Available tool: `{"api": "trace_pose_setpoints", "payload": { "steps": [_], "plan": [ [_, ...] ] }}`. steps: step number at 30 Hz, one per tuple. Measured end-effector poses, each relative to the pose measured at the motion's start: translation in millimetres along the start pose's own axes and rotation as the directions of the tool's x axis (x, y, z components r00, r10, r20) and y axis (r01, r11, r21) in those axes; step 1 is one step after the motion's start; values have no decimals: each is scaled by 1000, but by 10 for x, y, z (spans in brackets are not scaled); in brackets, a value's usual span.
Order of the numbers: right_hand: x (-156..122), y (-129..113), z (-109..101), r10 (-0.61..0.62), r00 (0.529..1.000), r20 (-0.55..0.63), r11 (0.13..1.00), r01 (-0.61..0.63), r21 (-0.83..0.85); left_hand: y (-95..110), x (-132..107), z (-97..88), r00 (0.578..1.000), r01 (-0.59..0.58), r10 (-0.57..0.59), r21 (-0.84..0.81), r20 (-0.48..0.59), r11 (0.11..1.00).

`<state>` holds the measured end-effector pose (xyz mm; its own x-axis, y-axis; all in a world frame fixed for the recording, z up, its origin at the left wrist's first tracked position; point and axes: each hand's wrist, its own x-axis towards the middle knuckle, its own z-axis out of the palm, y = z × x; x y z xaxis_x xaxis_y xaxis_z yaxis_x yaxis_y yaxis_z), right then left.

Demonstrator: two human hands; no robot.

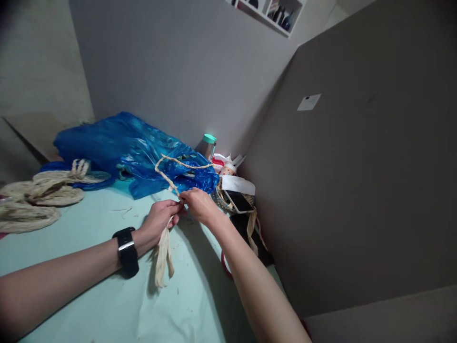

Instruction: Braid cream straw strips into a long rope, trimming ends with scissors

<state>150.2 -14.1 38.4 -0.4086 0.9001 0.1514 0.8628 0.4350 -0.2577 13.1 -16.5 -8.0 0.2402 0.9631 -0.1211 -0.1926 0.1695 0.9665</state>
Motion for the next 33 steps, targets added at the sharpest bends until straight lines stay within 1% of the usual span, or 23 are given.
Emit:
{"api": "trace_pose_setpoints", "payload": {
  "steps": [3, 5, 7, 10, 12, 15, 20, 25, 29, 33],
  "plan": [
    [-50, -51, -31, 73, 996, -57, 989, -80, -126, 0, -3, -7, 1000, -2, 2, 29, 22, 1000],
    [-125, -105, -10, 135, 985, -109, 972, -153, -178, 3, -11, -7, 999, -6, 4, 48, 42, 999],
    [-213, -158, 57, 201, 969, -144, 954, -227, -195, 6, -20, -6, 998, -9, 5, 66, 64, 998],
    [-331, -223, 202, 271, 954, -130, 944, -290, -157, -4, -24, -8, 996, -6, -3, 99, 90, 995],
    [-385, -257, 282, 280, 955, -97, 952, -289, -101, -20, -17, -12, 995, -7, -5, 123, 99, 992],
    [-424, -293, 330, 243, 967, -71, 970, -244, -6, -44, 2, -26, 995, -18, 0, 168, 105, 986],
    [-451, -305, 329, 180, 979, -98, 979, -169, 115, -54, 41, -45, 996, -18, -3, 223, 92, 975],
    [-484, -293, 357, 165, 979, -117, 972, -142, 186, -36, 62, -39, 996, -5, -12, 209, 83, 978],
    [-490, -307, 368, 189, 973, -131, 964, -158, 215, -23, 49, -38, 996, 6, -22, 172, 91, 985],
    [-525, -310, 321, 270, 948, -166, 945, -229, 234, -22, 36, -33, 992, 12, -25, 107, 127, 994]
  ]
}}
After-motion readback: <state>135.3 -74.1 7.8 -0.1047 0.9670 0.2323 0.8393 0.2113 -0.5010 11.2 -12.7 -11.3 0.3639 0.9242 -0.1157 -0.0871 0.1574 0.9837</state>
